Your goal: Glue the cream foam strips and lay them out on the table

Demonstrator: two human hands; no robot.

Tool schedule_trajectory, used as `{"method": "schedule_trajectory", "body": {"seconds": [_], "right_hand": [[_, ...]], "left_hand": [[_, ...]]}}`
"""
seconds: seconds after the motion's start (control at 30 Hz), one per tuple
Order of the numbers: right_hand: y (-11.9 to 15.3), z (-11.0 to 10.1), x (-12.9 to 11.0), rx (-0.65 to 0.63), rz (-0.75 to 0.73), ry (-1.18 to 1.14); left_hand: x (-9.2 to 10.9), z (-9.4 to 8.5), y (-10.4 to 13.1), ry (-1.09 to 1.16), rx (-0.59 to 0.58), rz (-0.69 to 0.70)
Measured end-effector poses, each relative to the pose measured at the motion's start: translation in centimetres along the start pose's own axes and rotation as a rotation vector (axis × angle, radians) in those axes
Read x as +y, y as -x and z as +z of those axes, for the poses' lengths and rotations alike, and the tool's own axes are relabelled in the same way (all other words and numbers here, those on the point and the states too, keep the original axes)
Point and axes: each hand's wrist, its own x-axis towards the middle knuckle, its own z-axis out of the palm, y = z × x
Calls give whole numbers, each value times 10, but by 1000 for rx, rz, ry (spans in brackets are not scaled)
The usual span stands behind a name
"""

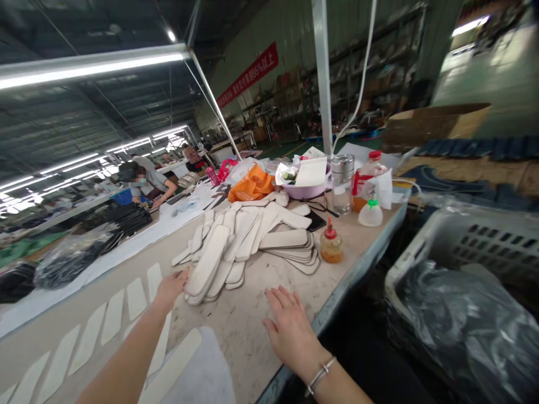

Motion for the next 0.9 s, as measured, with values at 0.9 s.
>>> {"method": "schedule_trajectory", "body": {"seconds": [0.9], "right_hand": [[8,12,-9,-234,-594,-22]], "left_hand": [[100,208,41,-656,-537,1209]]}}
